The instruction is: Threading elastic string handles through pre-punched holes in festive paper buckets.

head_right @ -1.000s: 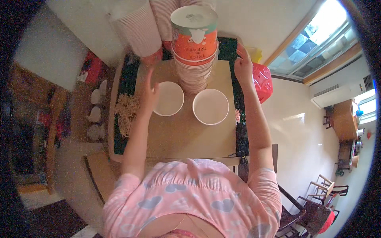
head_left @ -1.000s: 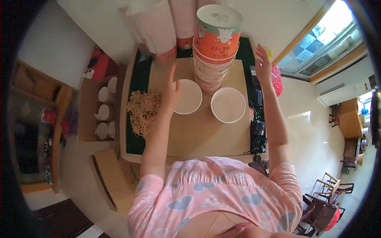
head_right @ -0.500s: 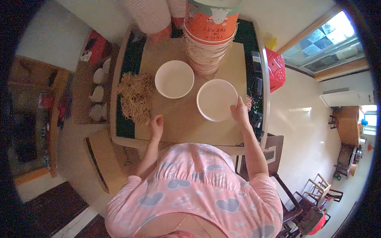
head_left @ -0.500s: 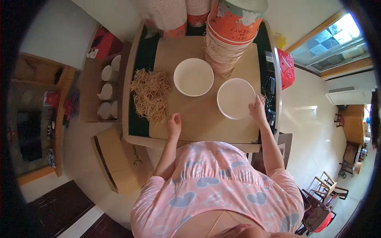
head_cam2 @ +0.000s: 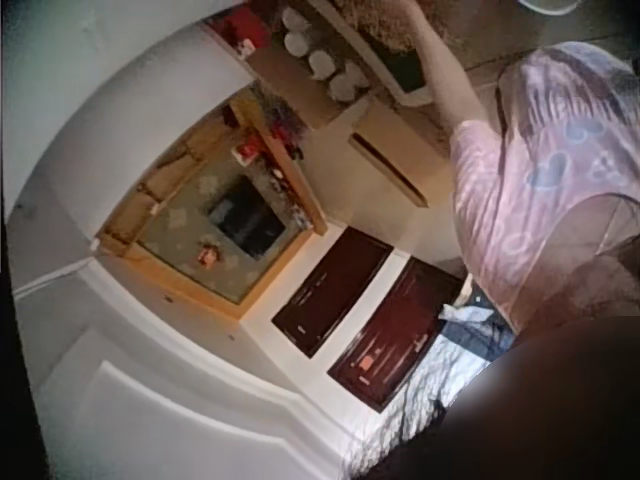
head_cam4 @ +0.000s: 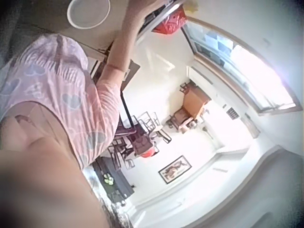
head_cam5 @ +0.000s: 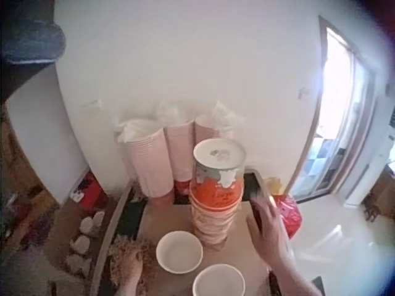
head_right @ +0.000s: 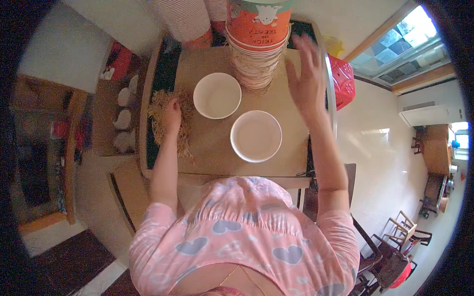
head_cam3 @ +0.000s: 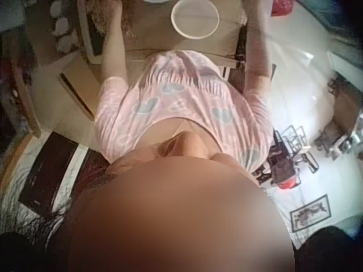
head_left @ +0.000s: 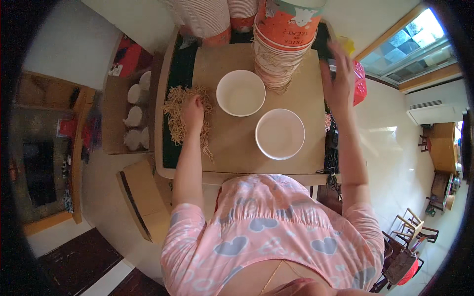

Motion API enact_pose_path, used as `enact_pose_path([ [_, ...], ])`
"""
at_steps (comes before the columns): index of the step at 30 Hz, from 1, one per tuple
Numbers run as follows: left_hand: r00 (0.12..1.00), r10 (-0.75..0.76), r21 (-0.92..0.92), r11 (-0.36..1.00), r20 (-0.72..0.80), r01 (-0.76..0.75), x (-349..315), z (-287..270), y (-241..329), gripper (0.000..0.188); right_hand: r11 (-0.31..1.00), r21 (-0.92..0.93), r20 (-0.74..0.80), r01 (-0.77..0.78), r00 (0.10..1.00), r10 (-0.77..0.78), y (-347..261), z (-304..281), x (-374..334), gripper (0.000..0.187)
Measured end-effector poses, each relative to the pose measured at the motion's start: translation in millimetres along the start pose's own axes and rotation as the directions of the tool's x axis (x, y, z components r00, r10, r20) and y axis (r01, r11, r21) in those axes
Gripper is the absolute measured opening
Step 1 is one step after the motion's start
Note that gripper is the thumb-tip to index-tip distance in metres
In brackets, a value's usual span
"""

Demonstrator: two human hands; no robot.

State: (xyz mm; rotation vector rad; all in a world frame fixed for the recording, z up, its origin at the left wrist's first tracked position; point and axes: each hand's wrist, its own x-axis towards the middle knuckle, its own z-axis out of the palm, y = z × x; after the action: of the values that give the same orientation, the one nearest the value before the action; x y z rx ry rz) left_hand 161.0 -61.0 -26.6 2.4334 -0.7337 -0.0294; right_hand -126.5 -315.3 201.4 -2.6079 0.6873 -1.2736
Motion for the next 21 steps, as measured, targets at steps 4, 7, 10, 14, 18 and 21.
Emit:
enact_pose_path([
  [4, 0.969, 0.240, 0.326, 0.913, 0.062, -0.247, 38, 21, 0, 0.019, 0.987, -0.072, -0.185, 0.143, 0.970, -0.155, -19, -1, 99, 0.035],
  [7, 0.999, 0.038, 0.262, 0.964, 0.011, -0.039, 47, 28, -9, 0.019, 0.975, -0.144, 0.079, 0.171, 0.984, -0.161, -9, 25, 123, 0.032],
  [10, 0.978, 0.070, 0.409, 0.901, 0.194, -0.146, 49, 15, 39, 0.019, 0.943, -0.275, 0.094, 0.186, 0.982, -0.166, 25, 45, 99, 0.031],
  [14, 0.985, 0.104, 0.347, 0.926, 0.141, -0.148, 78, 6, 5, 0.019, 0.949, -0.224, 0.016, 0.222, 0.974, -0.225, 17, 52, 94, 0.031],
  [18, 0.986, -0.152, -0.413, 0.904, -0.072, 0.110, 114, -30, -26, 0.021, 0.966, -0.140, -0.009, 0.217, 0.975, -0.221, 6, 66, 99, 0.030],
  [21, 0.986, -0.165, -0.710, 0.693, 0.009, 0.122, 121, -69, 16, 0.016, 0.992, -0.072, 0.022, 0.101, 0.995, -0.099, -14, 43, 97, 0.024],
])
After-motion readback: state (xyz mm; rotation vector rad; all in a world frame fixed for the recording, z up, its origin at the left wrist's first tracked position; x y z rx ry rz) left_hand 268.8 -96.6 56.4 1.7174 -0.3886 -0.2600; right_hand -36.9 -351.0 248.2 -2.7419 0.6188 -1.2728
